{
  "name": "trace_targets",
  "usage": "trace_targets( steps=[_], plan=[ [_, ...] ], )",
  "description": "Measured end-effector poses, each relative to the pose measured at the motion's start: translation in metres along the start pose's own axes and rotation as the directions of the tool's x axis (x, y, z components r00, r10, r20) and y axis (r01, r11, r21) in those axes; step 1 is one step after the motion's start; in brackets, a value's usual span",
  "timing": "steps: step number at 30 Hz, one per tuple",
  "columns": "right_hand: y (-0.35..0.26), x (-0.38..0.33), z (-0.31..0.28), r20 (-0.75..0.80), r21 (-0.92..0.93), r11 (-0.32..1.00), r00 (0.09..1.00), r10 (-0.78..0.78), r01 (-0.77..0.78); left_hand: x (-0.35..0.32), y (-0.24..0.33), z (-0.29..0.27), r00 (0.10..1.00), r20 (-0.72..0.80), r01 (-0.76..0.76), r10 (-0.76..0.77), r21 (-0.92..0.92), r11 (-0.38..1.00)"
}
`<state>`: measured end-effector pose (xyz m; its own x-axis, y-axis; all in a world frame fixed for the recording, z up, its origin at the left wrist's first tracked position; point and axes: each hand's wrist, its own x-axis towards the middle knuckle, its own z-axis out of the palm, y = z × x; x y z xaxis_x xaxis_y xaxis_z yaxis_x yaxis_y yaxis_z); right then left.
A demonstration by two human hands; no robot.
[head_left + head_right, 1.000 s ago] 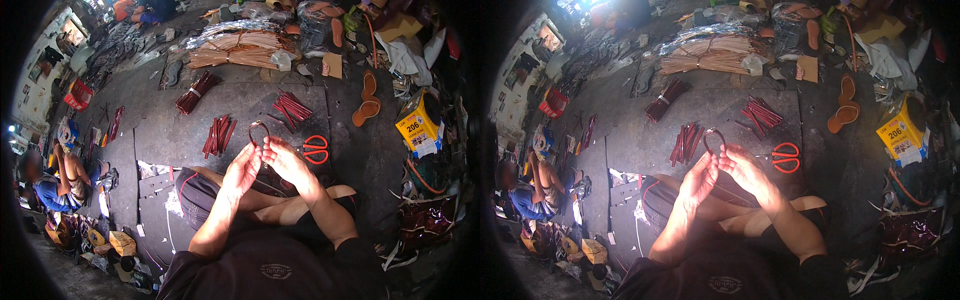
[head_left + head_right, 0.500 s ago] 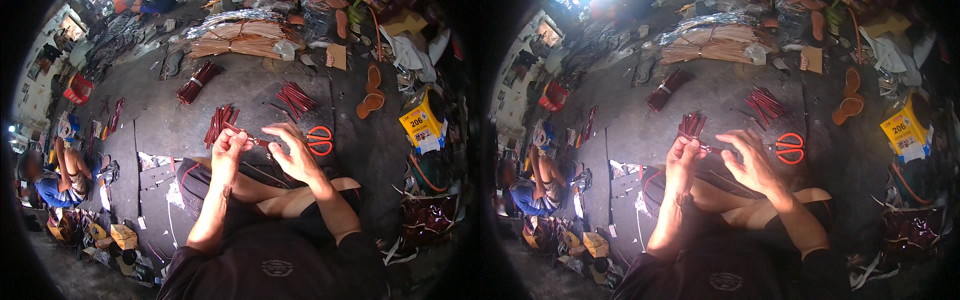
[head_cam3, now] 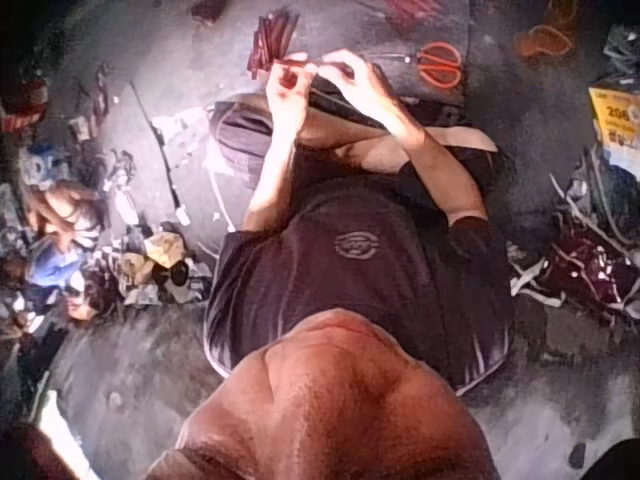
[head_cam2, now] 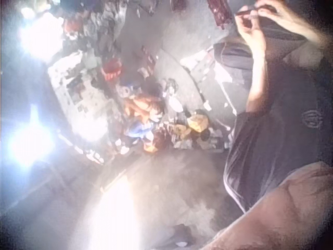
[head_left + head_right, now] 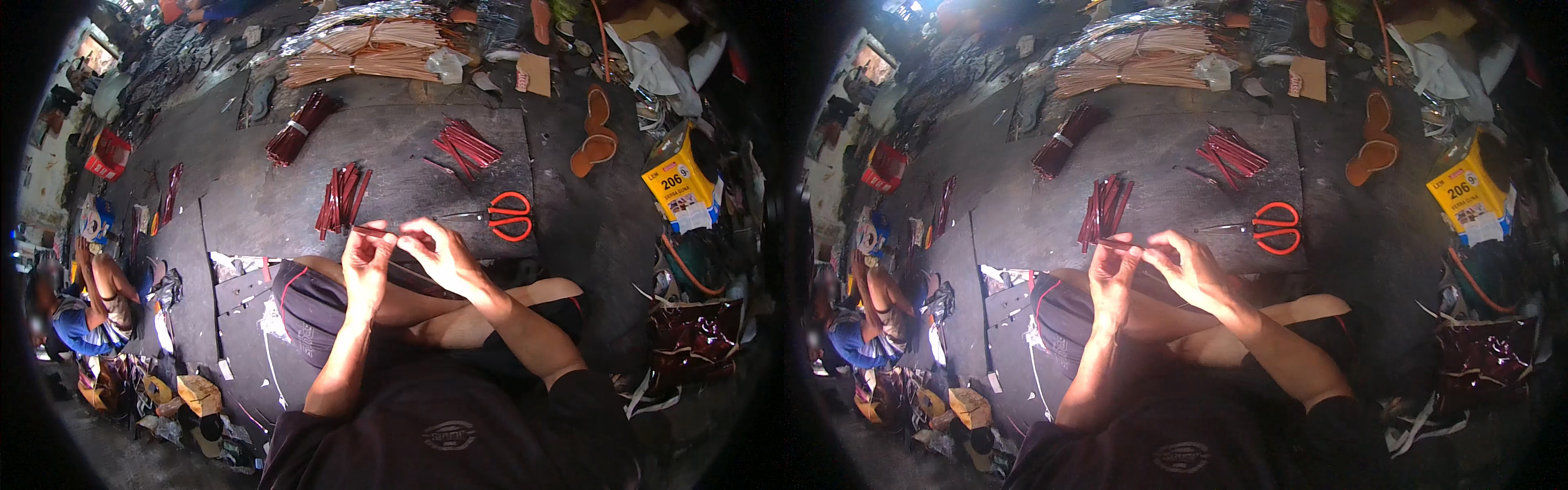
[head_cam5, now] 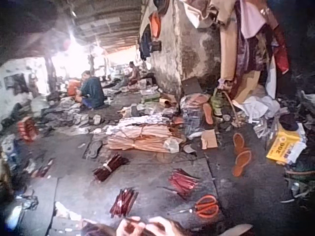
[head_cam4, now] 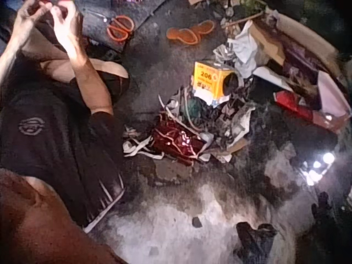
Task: The person sits on the floor and repeatedly cuts red plastic sleeves with scissors, then inserts metal connectors into the sleeves and crimps them by hand. Finished units are placed in a small pile nearby.
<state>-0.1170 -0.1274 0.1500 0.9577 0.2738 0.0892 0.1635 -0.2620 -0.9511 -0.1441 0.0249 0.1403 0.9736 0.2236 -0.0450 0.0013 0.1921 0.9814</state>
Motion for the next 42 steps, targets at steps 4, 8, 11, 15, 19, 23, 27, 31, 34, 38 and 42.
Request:
trace_targets(
  steps=[4, 8, 11, 15, 19, 23, 27, 31, 34, 38, 42],
  plan=[
    [0.018, 0.006, -0.016, 0.219, -0.021, 0.996, 0.972, 0.089, -0.086, 0.017, -0.015, -0.02, 0.989, 0.059, 0.138, -0.133, -0.092, 0.986],
    [0.044, 0.026, -0.033, 0.057, 0.126, 0.971, 0.979, 0.198, -0.204, 0.023, 0.003, -0.029, 0.972, 0.034, 0.217, -0.234, 0.267, 0.939],
    [0.092, 0.053, -0.061, -0.043, 0.071, 0.967, 0.968, 0.247, -0.244, 0.027, 0.024, -0.05, 0.972, 0.169, 0.111, -0.164, 0.287, 0.952],
    [0.15, 0.074, -0.072, -0.439, -0.453, 0.841, 0.895, 0.078, -0.295, 0.037, 0.053, -0.065, 0.979, 0.19, -0.05, -0.081, 0.598, 0.8],
    [0.166, 0.082, -0.07, -0.381, -0.551, 0.8, 0.925, 0.013, -0.238, 0.049, 0.027, -0.079, 0.985, 0.17, -0.073, -0.041, 0.614, 0.786],
    [0.178, 0.083, -0.067, -0.264, -0.797, 0.599, 0.938, -0.225, -0.081, 0.051, 0.014, -0.051, 0.947, 0.292, -0.086, -0.131, 0.625, 0.776],
    [0.184, 0.088, -0.061, -0.265, -0.826, 0.545, 0.952, -0.153, -0.142, 0.076, -0.012, 0.003, 0.894, 0.343, -0.021, -0.289, 0.675, 0.737],
    [0.17, 0.084, -0.051, -0.346, -0.729, 0.657, 0.931, -0.112, -0.192, 0.119, -0.103, 0.047, 0.941, 0.098, 0.161, -0.323, 0.711, 0.685],
    [0.168, 0.086, -0.056, -0.41, -0.554, 0.823, 0.901, -0.143, -0.122, 0.135, -0.122, 0.084, 0.955, -0.12, 0.259, -0.272, 0.785, 0.563],
    [0.133, 0.092, -0.065, -0.398, -0.365, 0.901, 0.914, 0.076, -0.234, 0.143, -0.152, 0.09, 0.97, -0.164, 0.234, -0.177, 0.824, 0.517],
    [0.112, 0.093, -0.082, -0.374, -0.047, 0.977, 0.911, 0.175, -0.207, 0.143, -0.116, 0.076, 0.948, -0.019, 0.261, -0.318, 0.618, 0.741]
  ],
)
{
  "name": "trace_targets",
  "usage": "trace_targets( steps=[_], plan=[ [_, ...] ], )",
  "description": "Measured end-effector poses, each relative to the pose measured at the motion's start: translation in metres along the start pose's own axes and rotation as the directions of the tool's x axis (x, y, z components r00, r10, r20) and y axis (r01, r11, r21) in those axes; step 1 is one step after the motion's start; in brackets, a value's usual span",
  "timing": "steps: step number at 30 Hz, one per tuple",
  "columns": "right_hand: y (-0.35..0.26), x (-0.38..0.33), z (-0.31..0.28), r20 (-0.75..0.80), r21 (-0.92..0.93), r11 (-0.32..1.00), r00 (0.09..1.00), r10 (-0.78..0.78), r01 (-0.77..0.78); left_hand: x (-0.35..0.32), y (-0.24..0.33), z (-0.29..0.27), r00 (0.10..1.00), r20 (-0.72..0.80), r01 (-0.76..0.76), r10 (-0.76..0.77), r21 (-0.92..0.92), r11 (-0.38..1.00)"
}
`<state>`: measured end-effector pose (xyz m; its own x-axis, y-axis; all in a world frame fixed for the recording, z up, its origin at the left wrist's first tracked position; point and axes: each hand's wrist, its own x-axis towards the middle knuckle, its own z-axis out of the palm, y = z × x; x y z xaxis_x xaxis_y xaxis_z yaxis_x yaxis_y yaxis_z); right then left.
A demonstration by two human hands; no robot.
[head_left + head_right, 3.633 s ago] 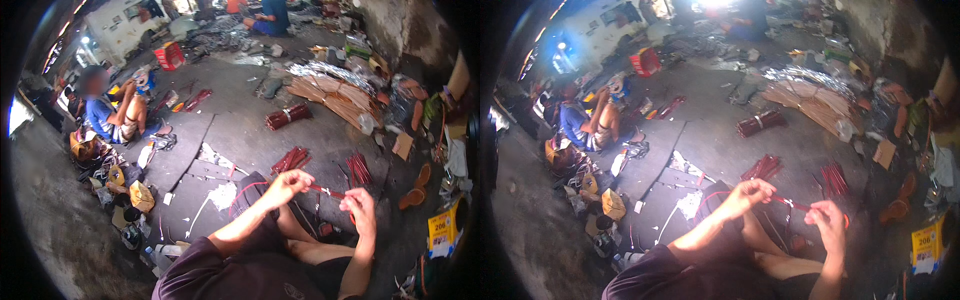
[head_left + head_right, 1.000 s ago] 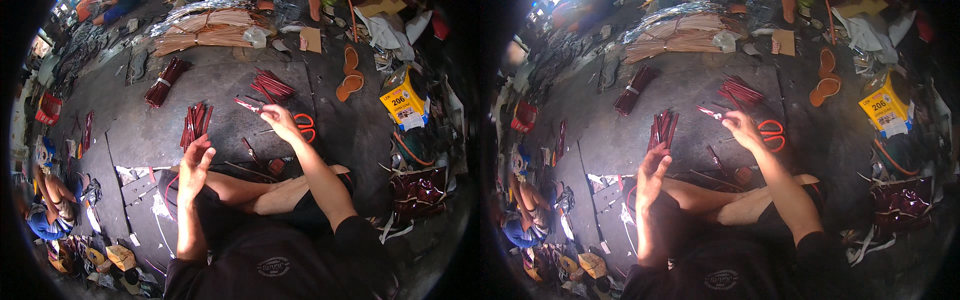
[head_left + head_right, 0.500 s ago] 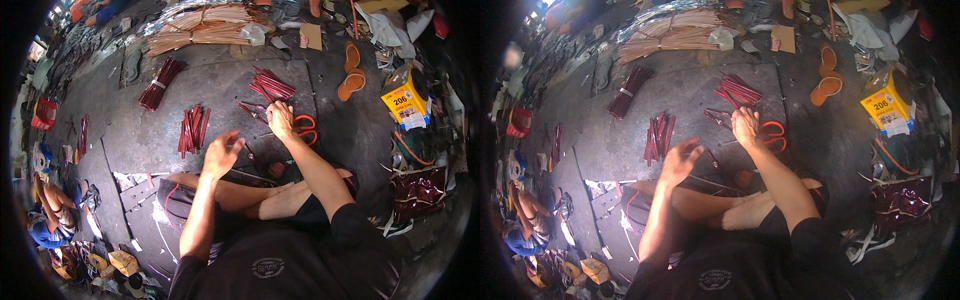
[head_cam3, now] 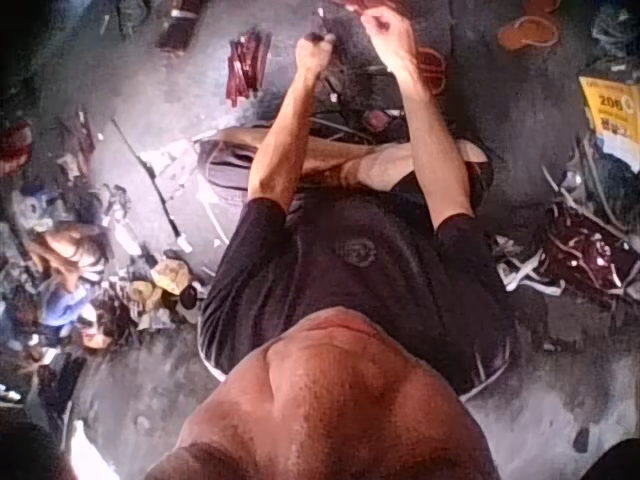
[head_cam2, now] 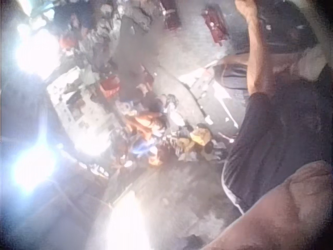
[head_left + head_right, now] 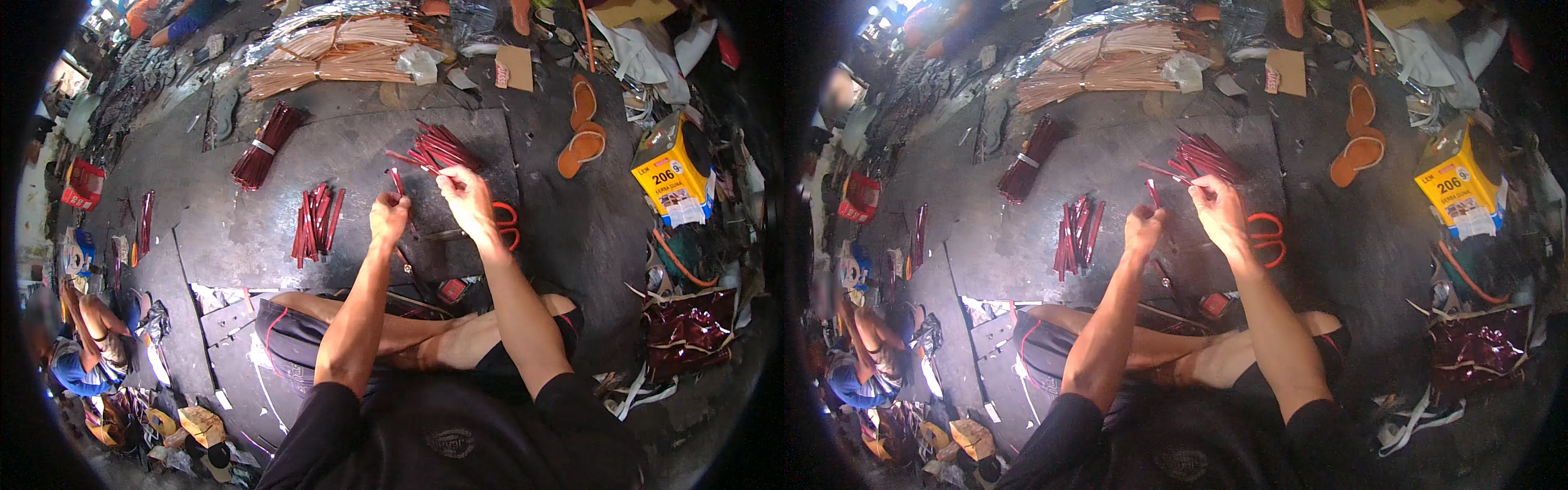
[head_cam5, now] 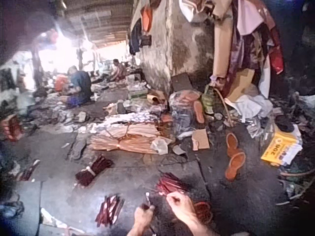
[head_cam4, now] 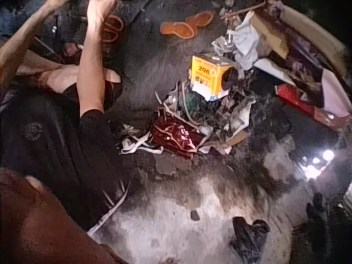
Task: The person sits on the floor and repeatedly cuts red plastic sleeves with scissors, then inserts metal connectors into the sleeves and crimps them by hand. Finished units are placed in a small pile nearby.
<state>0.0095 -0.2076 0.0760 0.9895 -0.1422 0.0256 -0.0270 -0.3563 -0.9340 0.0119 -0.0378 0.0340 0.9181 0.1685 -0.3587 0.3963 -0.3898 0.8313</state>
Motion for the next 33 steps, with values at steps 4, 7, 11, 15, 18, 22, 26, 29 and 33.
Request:
trace_targets(
  steps=[4, 7, 11, 15, 18, 22, 26, 29, 33],
  plan=[
    [-0.062, -0.009, -0.006, 0.131, 0.367, 0.929, 0.991, -0.011, -0.038, -0.038, 0.014, -0.043, 0.981, 0.127, -0.004, 0.147, -0.744, 0.668],
    [-0.087, -0.025, -0.007, 0.177, 0.395, 0.918, 0.976, -0.125, 0.045, -0.071, 0.036, -0.069, 0.967, 0.114, -0.019, 0.228, -0.861, 0.509],
    [-0.137, -0.054, -0.011, 0.26, 0.197, 0.954, 0.926, -0.273, 0.226, -0.104, 0.046, -0.098, 0.955, 0.033, -0.102, 0.294, -0.897, 0.431],
    [-0.156, -0.074, -0.02, 0.252, 0.064, 0.928, 0.894, -0.371, 0.367, -0.133, 0.065, -0.114, 0.955, -0.042, -0.179, 0.293, -0.871, 0.458],
    [-0.158, -0.085, -0.024, 0.213, 0.146, 0.929, 0.906, -0.365, 0.34, -0.139, 0.058, -0.118, 0.936, -0.101, -0.273, 0.338, -0.813, 0.515],
    [-0.147, -0.094, -0.025, 0.119, 0.211, 0.916, 0.921, -0.371, 0.342, -0.148, 0.056, -0.12, 0.904, -0.139, -0.383, 0.404, -0.684, 0.621],
    [-0.134, -0.1, -0.024, 0.082, 0.323, 0.897, 0.936, -0.343, 0.301, -0.155, 0.063, -0.12, 0.905, -0.106, -0.37, 0.412, -0.673, 0.641],
    [-0.129, -0.104, -0.025, 0.054, 0.335, 0.891, 0.938, -0.342, 0.305, -0.157, 0.061, -0.117, 0.912, -0.108, -0.357, 0.396, -0.684, 0.636],
    [-0.131, -0.106, -0.031, 0.019, 0.321, 0.883, 0.93, -0.367, 0.342, -0.161, 0.067, -0.109, 0.949, -0.082, -0.258, 0.304, -0.757, 0.6]
  ],
)
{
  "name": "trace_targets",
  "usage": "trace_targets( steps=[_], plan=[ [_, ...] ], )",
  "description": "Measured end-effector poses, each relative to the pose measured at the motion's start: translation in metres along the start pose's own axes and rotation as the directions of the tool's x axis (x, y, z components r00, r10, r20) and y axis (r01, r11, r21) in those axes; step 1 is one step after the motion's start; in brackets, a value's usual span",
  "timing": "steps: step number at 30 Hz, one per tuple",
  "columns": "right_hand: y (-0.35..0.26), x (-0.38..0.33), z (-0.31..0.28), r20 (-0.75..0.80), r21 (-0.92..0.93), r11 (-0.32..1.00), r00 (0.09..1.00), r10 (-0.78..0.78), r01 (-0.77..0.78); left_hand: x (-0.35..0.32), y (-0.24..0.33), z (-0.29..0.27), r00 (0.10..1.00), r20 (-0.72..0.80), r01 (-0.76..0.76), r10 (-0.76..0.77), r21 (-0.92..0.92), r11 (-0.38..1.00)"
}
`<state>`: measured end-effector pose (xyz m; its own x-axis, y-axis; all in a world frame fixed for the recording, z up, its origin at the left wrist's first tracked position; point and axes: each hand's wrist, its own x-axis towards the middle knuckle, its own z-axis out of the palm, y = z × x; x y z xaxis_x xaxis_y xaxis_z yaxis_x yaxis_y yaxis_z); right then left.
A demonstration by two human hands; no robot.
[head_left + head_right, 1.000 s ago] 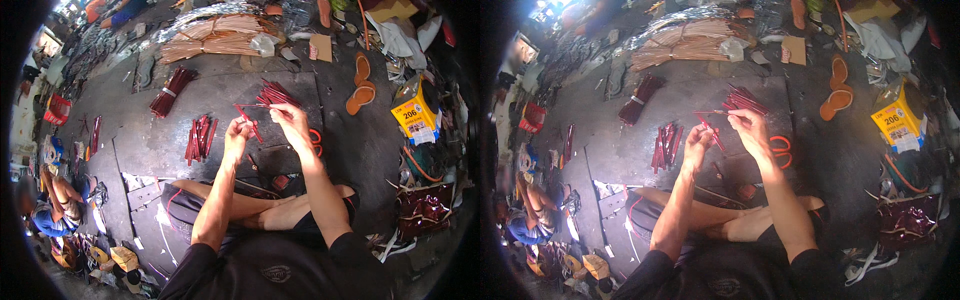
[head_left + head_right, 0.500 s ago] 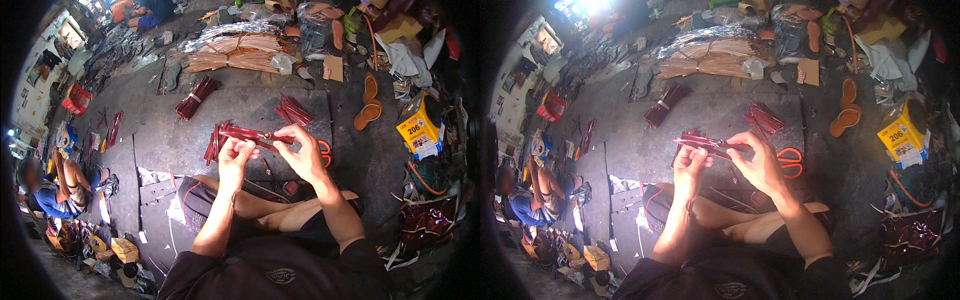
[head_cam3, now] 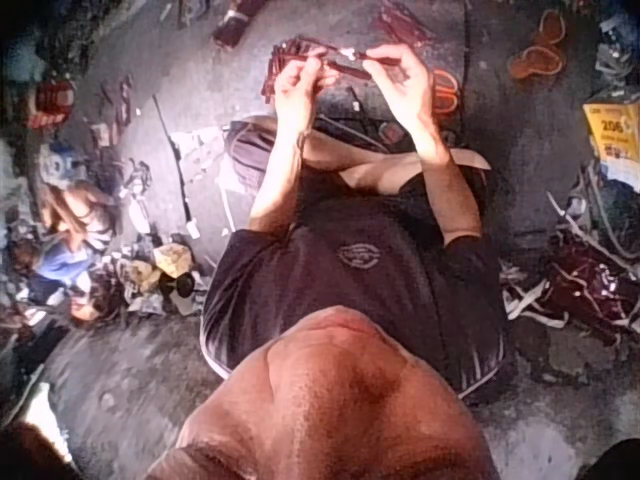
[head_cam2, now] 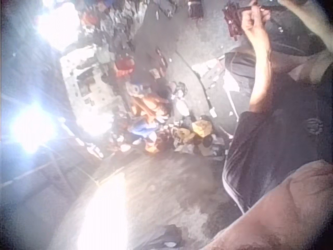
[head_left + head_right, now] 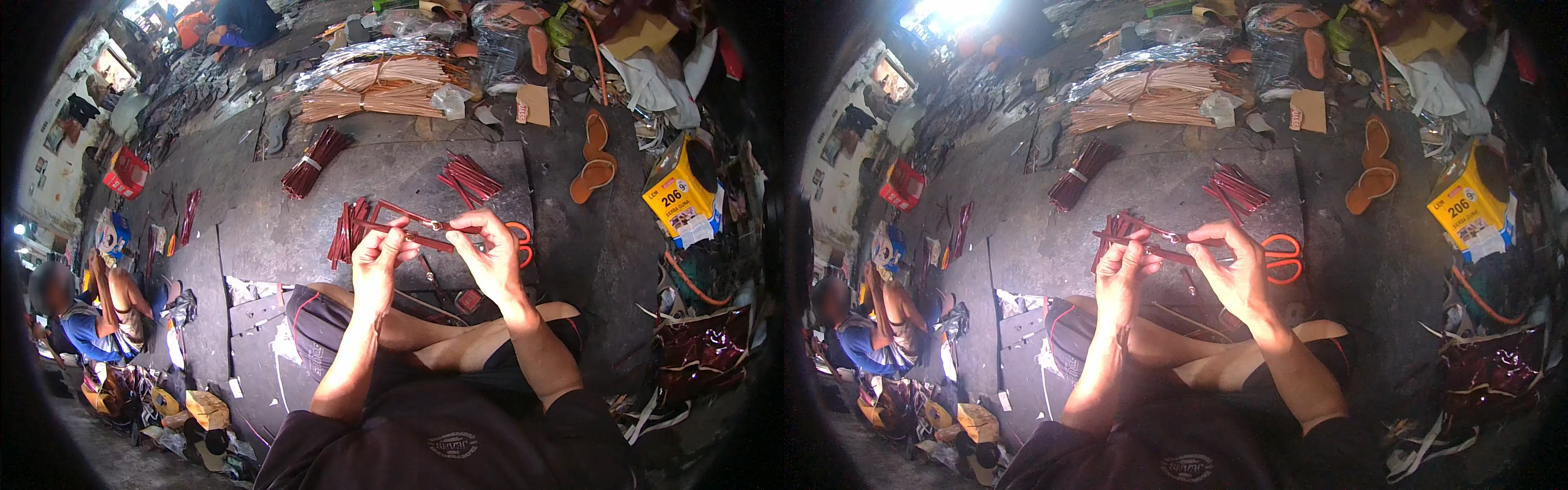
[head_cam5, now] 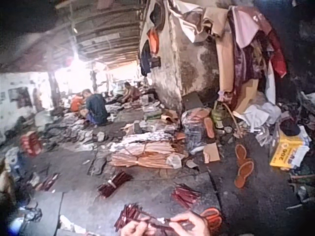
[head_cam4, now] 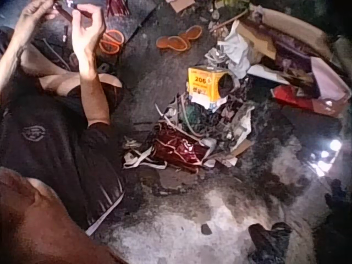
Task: The person sits on the floor and repeatedly cuts red plastic sleeves with scissors, then inserts metal connectors into the sleeves and crimps them by hand. Finished units are placed in a small pile nearby.
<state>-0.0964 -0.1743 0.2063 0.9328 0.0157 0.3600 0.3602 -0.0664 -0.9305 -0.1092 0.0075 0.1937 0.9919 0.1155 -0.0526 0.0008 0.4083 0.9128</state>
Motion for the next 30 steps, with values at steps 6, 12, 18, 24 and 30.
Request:
trace_targets(
  steps=[6, 12, 18, 24, 30],
  plan=[
    [-0.007, 0.0, -0.005, 0.046, -0.116, 0.982, 0.989, -0.143, 0.147, 0.002, -0.003, 0.001, 0.999, 0.045, -0.012, 0.016, -0.092, 0.996],
    [-0.009, 0.0, -0.003, 0.032, -0.113, 0.989, 0.995, -0.096, 0.099, 0.001, -0.006, -0.001, 0.996, 0.07, 0.06, -0.048, -0.192, 0.98],
    [-0.002, -0.002, -0.001, 0.064, -0.073, 0.997, 0.998, -0.019, 0.024, 0.002, -0.004, 0.001, 0.987, 0.13, 0.125, -0.097, -0.23, 0.965],
    [0.013, -0.003, 0.005, 0.168, 0.07, 0.977, 0.968, 0.187, -0.201, 0.009, -0.019, -0.006, 0.997, 0.02, 0.073, -0.071, -0.153, 0.985],
    [0.061, -0.002, 0.019, 0.219, 0.315, 0.771, 0.833, 0.508, -0.553, 0.036, -0.056, -0.024, 0.985, -0.142, 0.081, -0.095, -0.099, 0.992]
  ],
)
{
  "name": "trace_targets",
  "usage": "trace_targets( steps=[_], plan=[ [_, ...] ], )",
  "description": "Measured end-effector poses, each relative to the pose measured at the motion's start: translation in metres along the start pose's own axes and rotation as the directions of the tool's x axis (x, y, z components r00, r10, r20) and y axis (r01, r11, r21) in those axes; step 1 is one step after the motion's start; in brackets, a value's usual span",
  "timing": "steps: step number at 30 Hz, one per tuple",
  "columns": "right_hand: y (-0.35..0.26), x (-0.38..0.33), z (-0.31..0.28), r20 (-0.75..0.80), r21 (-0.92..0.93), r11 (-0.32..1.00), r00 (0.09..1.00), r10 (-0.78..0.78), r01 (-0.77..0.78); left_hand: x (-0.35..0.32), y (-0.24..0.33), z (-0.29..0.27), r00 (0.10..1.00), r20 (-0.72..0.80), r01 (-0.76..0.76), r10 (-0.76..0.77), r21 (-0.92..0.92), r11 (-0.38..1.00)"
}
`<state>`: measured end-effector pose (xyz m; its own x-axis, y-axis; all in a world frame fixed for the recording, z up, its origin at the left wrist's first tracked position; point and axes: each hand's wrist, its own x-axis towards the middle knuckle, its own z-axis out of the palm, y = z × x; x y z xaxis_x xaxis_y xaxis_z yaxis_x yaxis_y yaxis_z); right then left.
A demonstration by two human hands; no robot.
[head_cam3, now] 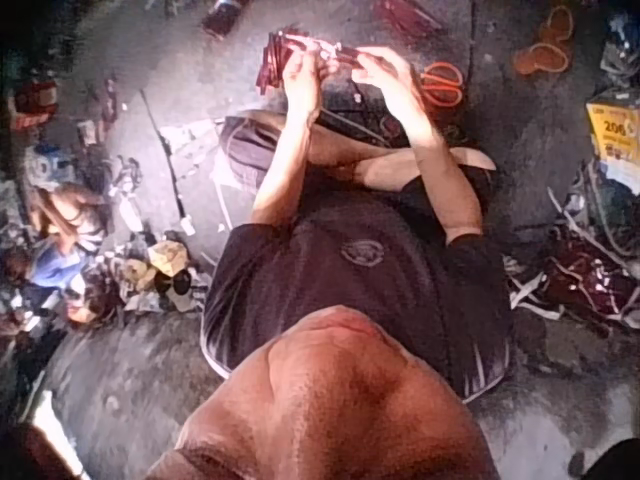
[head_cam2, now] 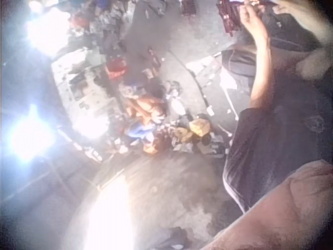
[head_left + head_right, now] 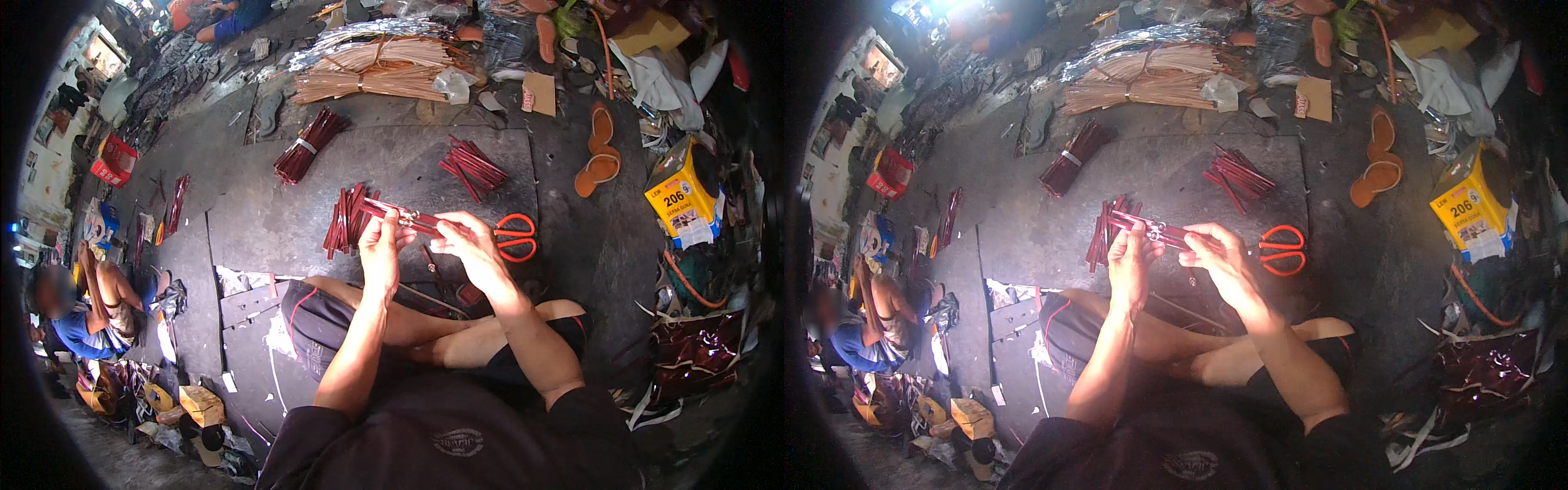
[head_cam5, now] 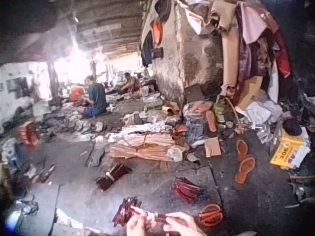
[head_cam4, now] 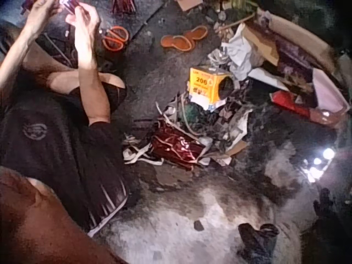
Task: The person sits on the floor and repeatedly cuts red plastic sleeves with scissors, then inserts metal connectors into the sleeves and crimps them by hand. Finished units are placed in a small pile nearby.
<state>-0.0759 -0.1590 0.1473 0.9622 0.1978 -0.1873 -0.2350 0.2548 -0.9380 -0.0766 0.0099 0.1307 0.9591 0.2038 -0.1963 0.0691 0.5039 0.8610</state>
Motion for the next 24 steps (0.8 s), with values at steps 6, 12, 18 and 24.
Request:
trace_targets(
  steps=[6, 12, 18, 24],
  plan=[
    [0.03, 0.101, 0.007, -0.057, -0.175, 0.983, 0.996, -0.069, 0.058, 0.067, -0.01, -0.022, 0.997, -0.052, 0.055, -0.055, -0.019, 0.998],
    [0.058, 0.243, -0.024, -0.068, -0.405, 0.914, 0.995, -0.072, 0.039, 0.069, 0.022, -0.051, 0.991, -0.016, 0.132, -0.132, 0.207, 0.969],
    [0.112, 0.287, -0.063, -0.19, -0.829, 0.559, 0.949, -0.25, -0.019, 0.044, 0.015, -0.066, 0.977, 0.03, 0.185, -0.212, 0.378, 0.907],
    [0.097, 0.269, -0.043, -0.144, -0.92, 0.391, 0.931, -0.335, -0.001, 0.045, 0.004, -0.055, 0.965, 0.095, 0.186, -0.244, 0.41, 0.893]
  ],
)
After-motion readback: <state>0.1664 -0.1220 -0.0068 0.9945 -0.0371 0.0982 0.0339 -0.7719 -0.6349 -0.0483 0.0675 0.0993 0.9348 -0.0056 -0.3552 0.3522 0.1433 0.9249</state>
